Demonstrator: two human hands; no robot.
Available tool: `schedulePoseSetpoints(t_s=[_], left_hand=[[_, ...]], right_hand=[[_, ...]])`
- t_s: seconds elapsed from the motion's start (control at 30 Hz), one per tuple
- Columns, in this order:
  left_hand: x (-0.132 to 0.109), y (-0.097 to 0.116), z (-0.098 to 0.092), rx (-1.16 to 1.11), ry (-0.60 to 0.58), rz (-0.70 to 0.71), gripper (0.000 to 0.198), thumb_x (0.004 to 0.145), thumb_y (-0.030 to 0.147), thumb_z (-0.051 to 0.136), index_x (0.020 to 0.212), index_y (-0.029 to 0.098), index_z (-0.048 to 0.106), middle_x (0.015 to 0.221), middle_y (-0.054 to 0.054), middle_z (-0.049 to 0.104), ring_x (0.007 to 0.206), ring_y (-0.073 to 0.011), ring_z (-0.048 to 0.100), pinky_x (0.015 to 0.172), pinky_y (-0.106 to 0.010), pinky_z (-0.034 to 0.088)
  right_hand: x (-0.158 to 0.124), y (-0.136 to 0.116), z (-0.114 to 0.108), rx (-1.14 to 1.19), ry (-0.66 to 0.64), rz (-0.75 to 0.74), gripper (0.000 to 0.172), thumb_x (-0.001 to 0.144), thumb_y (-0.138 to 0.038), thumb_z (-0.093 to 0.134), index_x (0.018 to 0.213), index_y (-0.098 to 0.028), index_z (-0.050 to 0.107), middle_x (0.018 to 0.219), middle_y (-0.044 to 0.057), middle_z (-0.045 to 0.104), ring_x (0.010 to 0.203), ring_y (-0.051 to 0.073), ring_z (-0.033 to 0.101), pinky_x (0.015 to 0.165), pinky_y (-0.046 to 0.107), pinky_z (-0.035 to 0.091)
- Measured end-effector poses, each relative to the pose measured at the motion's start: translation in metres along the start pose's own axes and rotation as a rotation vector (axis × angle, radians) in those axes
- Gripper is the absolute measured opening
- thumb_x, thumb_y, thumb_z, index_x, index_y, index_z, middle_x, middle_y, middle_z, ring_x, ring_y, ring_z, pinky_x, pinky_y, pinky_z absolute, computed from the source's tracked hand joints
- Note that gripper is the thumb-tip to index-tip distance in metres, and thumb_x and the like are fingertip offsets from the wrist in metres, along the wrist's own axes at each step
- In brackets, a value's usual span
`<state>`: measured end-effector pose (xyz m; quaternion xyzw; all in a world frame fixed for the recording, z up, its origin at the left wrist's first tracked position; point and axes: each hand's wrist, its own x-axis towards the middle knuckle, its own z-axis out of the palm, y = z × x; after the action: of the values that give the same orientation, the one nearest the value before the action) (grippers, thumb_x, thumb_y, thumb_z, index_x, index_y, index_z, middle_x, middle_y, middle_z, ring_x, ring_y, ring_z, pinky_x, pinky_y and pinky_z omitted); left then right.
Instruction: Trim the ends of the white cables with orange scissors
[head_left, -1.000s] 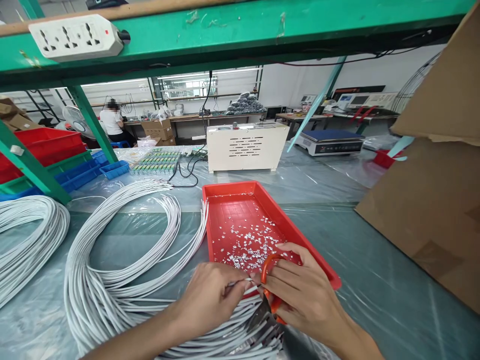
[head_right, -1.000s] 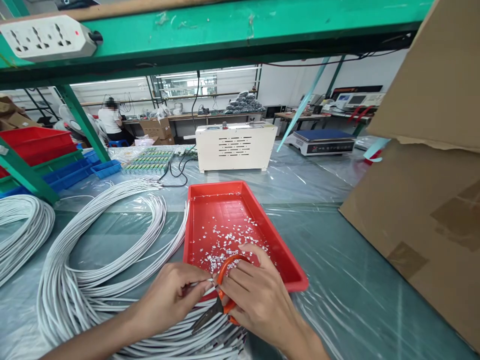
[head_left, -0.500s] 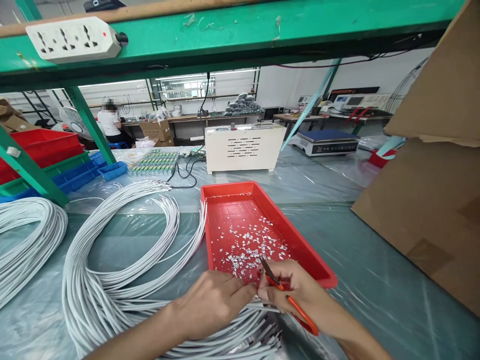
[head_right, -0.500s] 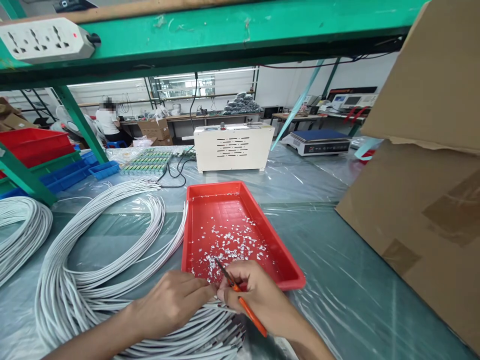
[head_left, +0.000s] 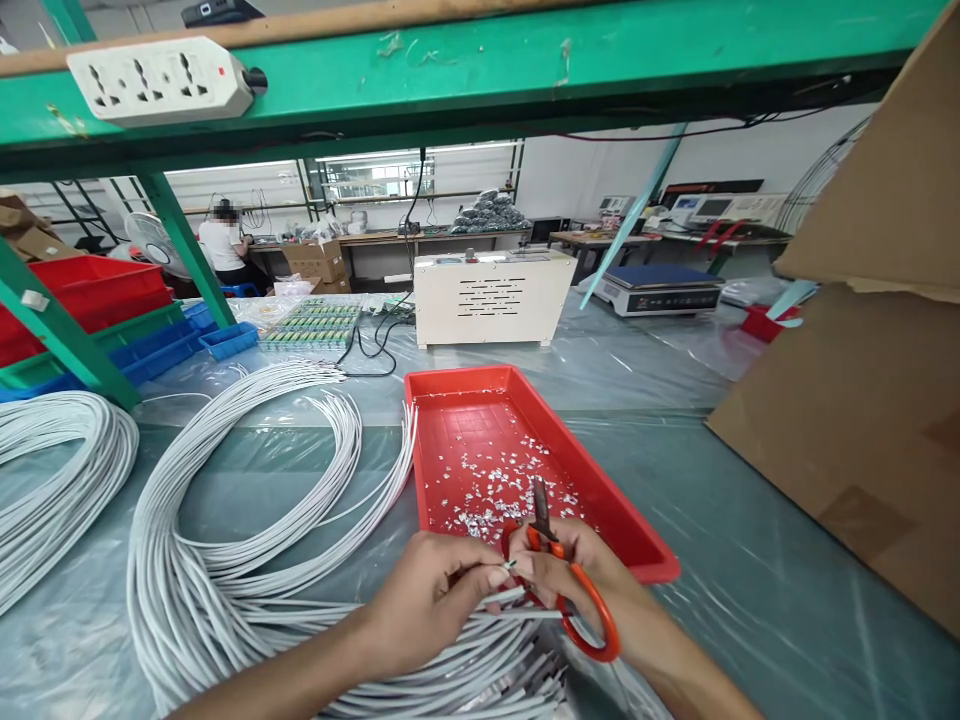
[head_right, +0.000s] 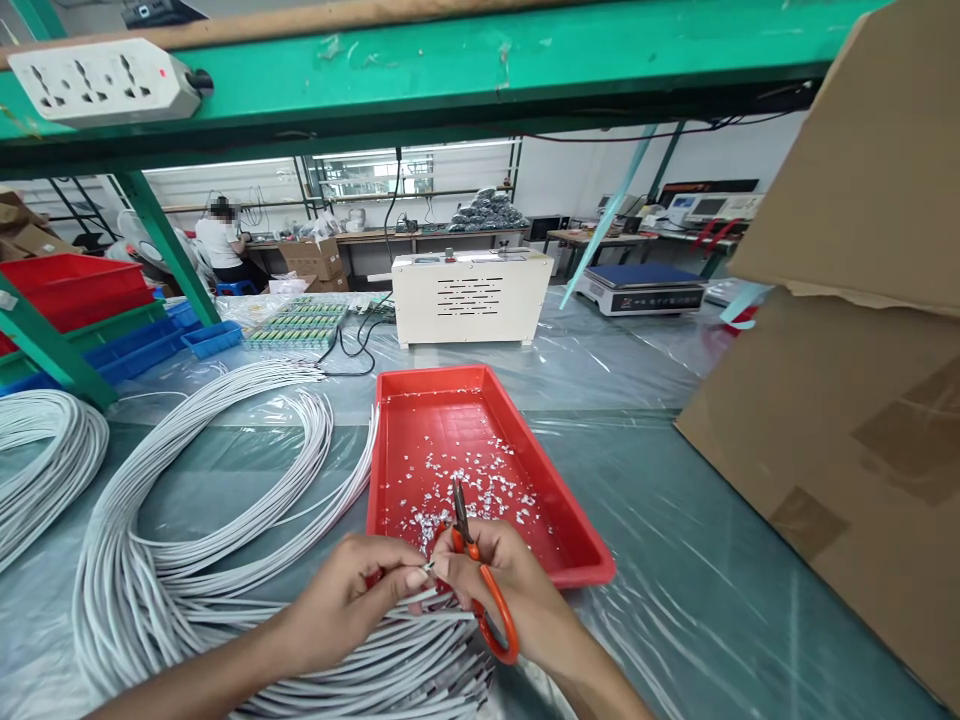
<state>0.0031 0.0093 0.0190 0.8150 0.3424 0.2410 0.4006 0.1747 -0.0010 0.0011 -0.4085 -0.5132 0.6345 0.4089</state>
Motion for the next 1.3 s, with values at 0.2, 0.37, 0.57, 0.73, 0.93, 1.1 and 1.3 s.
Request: schedulePoseSetpoints(t_s=[0.2, 0.37, 0.57, 0.73, 0.93, 1.1, 1.3], left_hand=[[-0.005, -0.005, 0.005, 0.074, 0.118, 0.014, 0.023, 0.084, 0.020, 0.045, 0.085, 0.015, 0.067, 0.073, -0.004, 0.069, 0.059, -0.0124, 0.057, 0.054, -0.020, 0.039], [-0.009, -0.005, 0.010, 0.119, 0.214, 0.057, 0.021, 0.082, 0.018, 0.047, 0.086, 0.014, 0.067, 0.078, -0.006, 0.070, 0.066, -0.0153, 0.061, 0.062, -0.023, 0.042], [0.001, -0.003, -0.001, -0.091, 0.056, -0.164, 0.022, 0.081, 0.025, 0.050, 0.075, 0.012, 0.067, 0.063, -0.004, 0.067, 0.051, -0.0111, 0.054, 0.045, -0.018, 0.037], [-0.004, -0.008, 0.007, 0.149, 0.235, 0.057, 0.017, 0.081, 0.017, 0.050, 0.079, 0.015, 0.066, 0.069, -0.003, 0.068, 0.056, -0.0122, 0.058, 0.052, -0.021, 0.043], [-0.014, -0.018, 0.016, 0.544, 0.425, 0.518, 0.015, 0.079, 0.005, 0.048, 0.088, 0.009, 0.059, 0.070, -0.008, 0.068, 0.061, -0.0162, 0.062, 0.053, -0.024, 0.048], [-0.016, -0.020, 0.015, 0.665, 0.410, 0.573, 0.020, 0.078, 0.002, 0.048, 0.095, 0.008, 0.057, 0.077, -0.011, 0.070, 0.068, -0.0190, 0.064, 0.055, -0.026, 0.048], [-0.007, -0.007, 0.013, 0.248, 0.285, 0.163, 0.019, 0.085, 0.013, 0.042, 0.089, 0.015, 0.061, 0.078, -0.006, 0.068, 0.068, -0.0158, 0.061, 0.064, -0.024, 0.044]], right_hand=[[0.000, -0.001, 0.002, -0.038, 0.026, 0.017, 0.020, 0.069, -0.033, 0.062, 0.064, -0.015, 0.053, 0.045, -0.007, 0.039, 0.045, 0.007, 0.029, 0.046, 0.021, 0.020], [-0.001, 0.001, 0.003, -0.021, 0.017, 0.029, 0.018, 0.070, -0.032, 0.060, 0.065, -0.016, 0.052, 0.045, -0.007, 0.039, 0.045, 0.007, 0.030, 0.045, 0.021, 0.021], [0.001, 0.003, 0.001, -0.064, 0.049, 0.023, 0.018, 0.068, -0.031, 0.062, 0.065, -0.016, 0.052, 0.049, -0.007, 0.038, 0.046, 0.007, 0.029, 0.045, 0.021, 0.020], [0.001, 0.002, 0.001, -0.059, 0.015, 0.017, 0.017, 0.071, -0.030, 0.060, 0.064, -0.016, 0.051, 0.047, -0.008, 0.038, 0.046, 0.007, 0.029, 0.045, 0.021, 0.020], [-0.004, -0.003, 0.007, 0.046, -0.017, 0.060, 0.018, 0.069, -0.028, 0.062, 0.063, -0.017, 0.049, 0.045, -0.008, 0.036, 0.043, 0.006, 0.028, 0.044, 0.021, 0.019], [-0.005, 0.000, 0.010, 0.179, -0.039, 0.079, 0.019, 0.070, -0.028, 0.061, 0.063, -0.017, 0.048, 0.046, -0.009, 0.034, 0.043, 0.006, 0.027, 0.044, 0.020, 0.021], [-0.001, 0.000, 0.011, 0.144, 0.025, 0.014, 0.014, 0.072, -0.030, 0.059, 0.071, -0.016, 0.055, 0.051, -0.007, 0.038, 0.050, 0.008, 0.032, 0.049, 0.020, 0.026]])
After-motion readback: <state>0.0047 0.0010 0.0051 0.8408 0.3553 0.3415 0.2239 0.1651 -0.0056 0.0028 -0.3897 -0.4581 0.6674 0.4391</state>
